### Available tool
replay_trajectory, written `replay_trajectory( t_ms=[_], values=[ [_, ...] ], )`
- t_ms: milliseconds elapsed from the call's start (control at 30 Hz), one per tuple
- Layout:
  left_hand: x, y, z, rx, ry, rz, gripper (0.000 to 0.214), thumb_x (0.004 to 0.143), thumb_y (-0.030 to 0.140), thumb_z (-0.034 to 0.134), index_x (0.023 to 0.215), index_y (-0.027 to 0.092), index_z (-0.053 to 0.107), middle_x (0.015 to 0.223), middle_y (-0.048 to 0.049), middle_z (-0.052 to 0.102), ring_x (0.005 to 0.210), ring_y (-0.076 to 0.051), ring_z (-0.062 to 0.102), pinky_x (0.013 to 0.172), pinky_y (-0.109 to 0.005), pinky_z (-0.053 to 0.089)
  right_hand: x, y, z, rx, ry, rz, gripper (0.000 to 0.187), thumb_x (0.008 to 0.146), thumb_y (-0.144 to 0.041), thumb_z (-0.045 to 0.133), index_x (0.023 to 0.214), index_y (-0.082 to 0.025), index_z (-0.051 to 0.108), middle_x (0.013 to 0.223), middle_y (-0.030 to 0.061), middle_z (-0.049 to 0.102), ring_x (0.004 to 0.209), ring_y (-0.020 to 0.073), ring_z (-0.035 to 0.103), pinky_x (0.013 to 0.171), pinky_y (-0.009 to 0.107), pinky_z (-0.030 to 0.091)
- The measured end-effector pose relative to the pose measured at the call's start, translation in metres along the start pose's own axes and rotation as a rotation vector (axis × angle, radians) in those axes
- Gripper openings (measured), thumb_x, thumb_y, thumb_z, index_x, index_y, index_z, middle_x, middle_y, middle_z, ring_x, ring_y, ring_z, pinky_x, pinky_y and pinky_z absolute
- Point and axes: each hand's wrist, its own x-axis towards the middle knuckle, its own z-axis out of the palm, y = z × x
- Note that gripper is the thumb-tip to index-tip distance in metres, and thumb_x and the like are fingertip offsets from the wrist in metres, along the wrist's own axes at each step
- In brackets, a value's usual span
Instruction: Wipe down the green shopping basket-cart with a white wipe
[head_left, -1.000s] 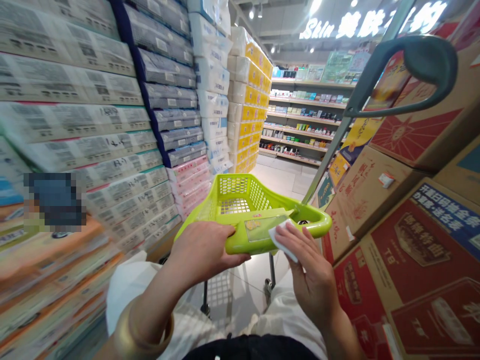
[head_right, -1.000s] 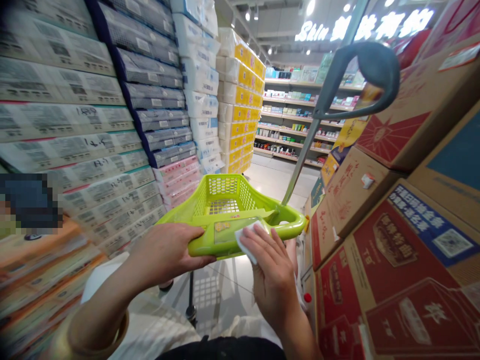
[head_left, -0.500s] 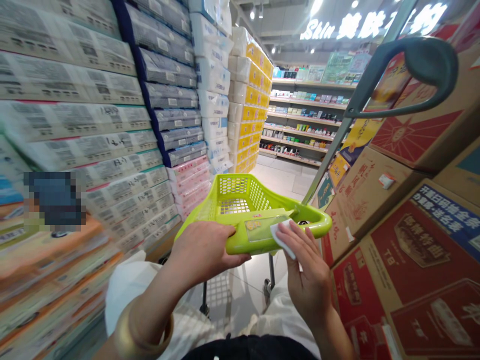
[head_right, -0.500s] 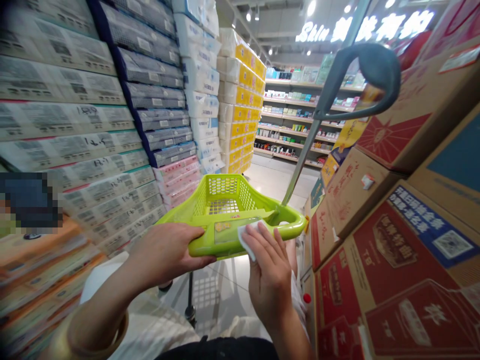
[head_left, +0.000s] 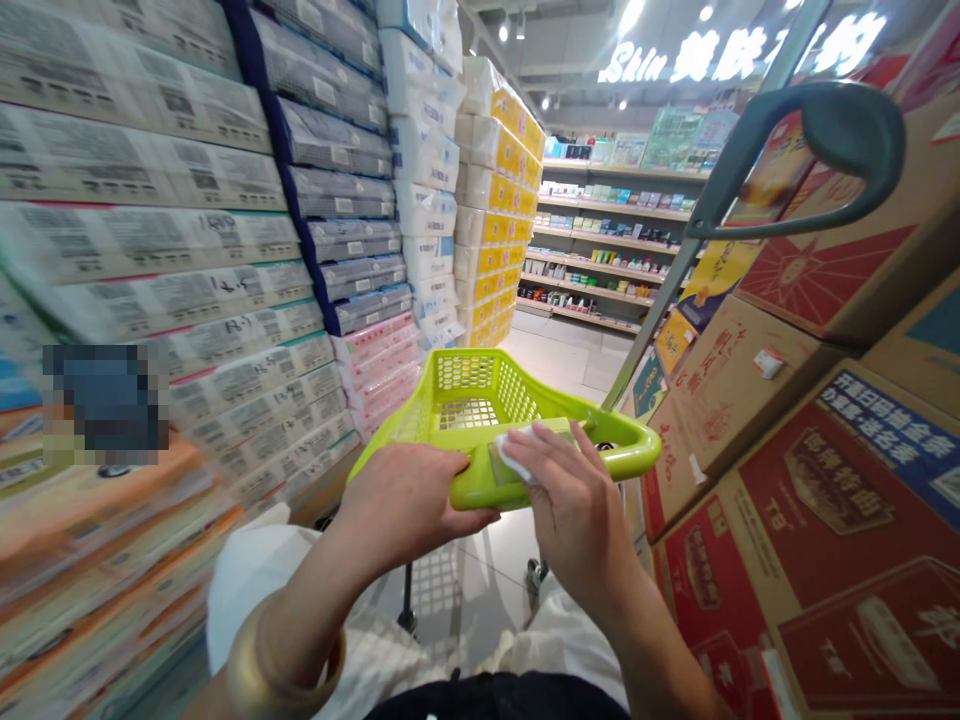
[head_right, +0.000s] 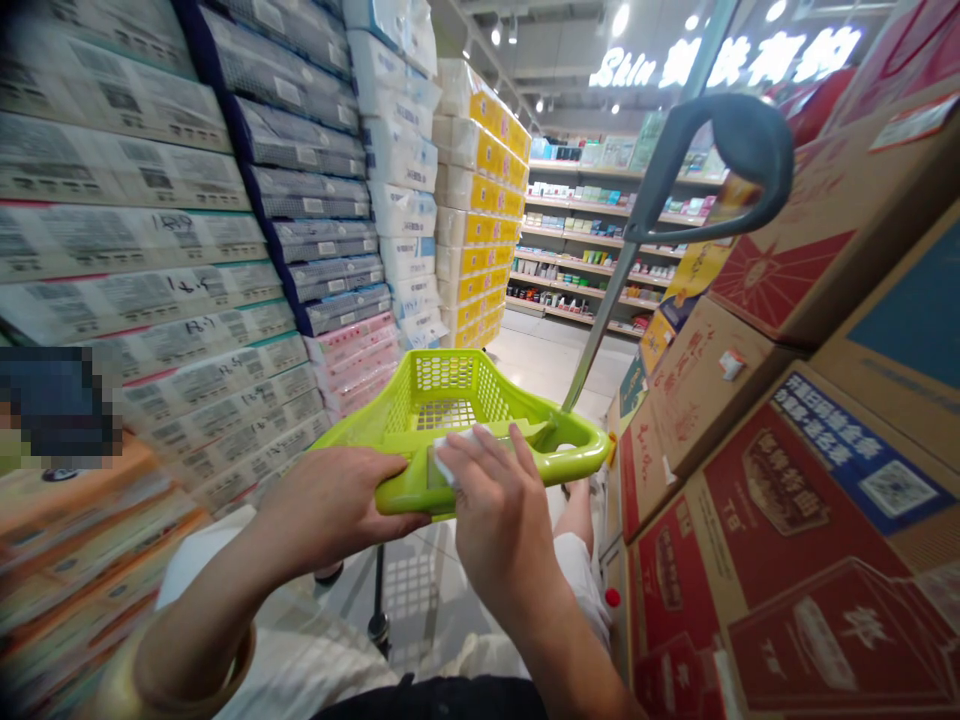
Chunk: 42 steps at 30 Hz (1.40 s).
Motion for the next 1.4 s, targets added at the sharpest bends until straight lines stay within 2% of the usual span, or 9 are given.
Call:
replay_trajectory(
  t_ms=[167,333,433,600,700,867,1133,1267,1400],
  values=[
    [0.001,-0.006,0.000,-0.029,-0.001,0.038,0.040,0.078,0.063,0.056,0.085,0.026,0.071,0.083,-0.0046,0.074,0.077,-0.025,0.067,0.062,-0.030,0.041,-0.003,-0.009,0.001,0.074,-0.073,-0.060,0.038,0.091,-0.009,0.046,0.116,-0.029,0.067,0.118,0.0005,0.072,0.122,0.0183,0.060,0.118,0.045,0.028],
    [0.002,-0.025,-0.001,-0.019,-0.011,0.036,0.042,0.076,0.064,0.056,0.081,0.025,0.071,0.083,-0.0047,0.074,0.078,-0.025,0.066,0.065,-0.031,0.043,-0.025,0.050,-0.020,-0.087,0.009,0.106,0.032,0.094,-0.016,0.045,0.117,-0.028,0.065,0.121,0.0031,0.070,0.120,0.0238,0.062,0.113,0.055,0.030],
    [0.003,-0.040,-0.003,-0.096,0.086,0.046,0.045,0.078,0.064,0.054,0.090,0.024,0.072,0.091,-0.0046,0.075,0.087,-0.025,0.066,0.077,-0.034,0.046,-0.035,0.070,-0.027,-0.169,0.084,0.176,0.028,0.094,-0.021,0.047,0.114,-0.027,0.066,0.119,0.0043,0.071,0.119,0.0271,0.062,0.111,0.059,0.030],
    [0.007,-0.033,-0.011,-0.107,0.397,0.058,0.051,0.085,0.062,0.046,0.101,0.021,0.070,0.104,-0.0075,0.074,0.101,-0.026,0.063,0.100,-0.044,0.039,-0.033,0.035,-0.013,-0.071,0.075,0.100,0.033,0.093,-0.014,0.046,0.118,-0.027,0.064,0.122,0.0039,0.069,0.122,0.0218,0.060,0.115,0.050,0.026],
    [0.013,-0.011,-0.016,-0.157,0.447,0.103,0.044,0.093,0.048,0.039,0.104,0.020,0.070,0.105,-0.0070,0.074,0.101,-0.024,0.064,0.102,-0.042,0.039,-0.028,0.025,-0.009,-0.009,0.056,0.061,0.035,0.093,-0.012,0.044,0.118,-0.027,0.064,0.122,0.0028,0.070,0.121,0.0197,0.060,0.117,0.046,0.024],
    [0.031,0.018,-0.016,-0.112,0.369,0.106,0.035,0.095,0.034,0.039,0.106,0.018,0.069,0.105,-0.0078,0.073,0.100,-0.023,0.065,0.091,-0.039,0.047,-0.026,0.039,-0.013,-0.108,0.156,0.177,0.032,0.092,-0.013,0.045,0.112,-0.026,0.066,0.115,0.0030,0.073,0.115,0.0231,0.064,0.114,0.053,0.028],
    [0.044,0.022,0.003,0.036,0.211,-0.008,0.036,0.097,0.030,0.035,0.093,0.019,0.069,0.093,-0.0087,0.073,0.087,-0.025,0.067,0.076,-0.036,0.049,-0.023,0.024,-0.003,-0.025,0.100,0.054,0.034,0.094,-0.011,0.044,0.114,-0.026,0.066,0.115,0.0022,0.073,0.116,0.0193,0.063,0.116,0.045,0.026],
    [0.045,0.018,0.012,0.056,0.233,-0.046,0.039,0.097,0.032,0.032,0.094,0.021,0.070,0.093,-0.0079,0.073,0.086,-0.025,0.068,0.075,-0.036,0.048,-0.023,0.033,-0.004,-0.076,0.158,0.150,0.032,0.093,-0.012,0.045,0.111,-0.025,0.067,0.114,0.0034,0.073,0.115,0.0225,0.063,0.112,0.051,0.032],
    [0.046,0.016,0.014,0.102,0.292,-0.009,0.038,0.096,0.030,0.035,0.094,0.020,0.071,0.090,-0.0083,0.073,0.085,-0.025,0.067,0.074,-0.036,0.046,-0.020,0.022,0.005,-0.002,0.116,0.006,0.035,0.092,-0.008,0.044,0.113,-0.023,0.067,0.117,0.0035,0.072,0.119,0.0198,0.062,0.110,0.042,0.039]
  ],
)
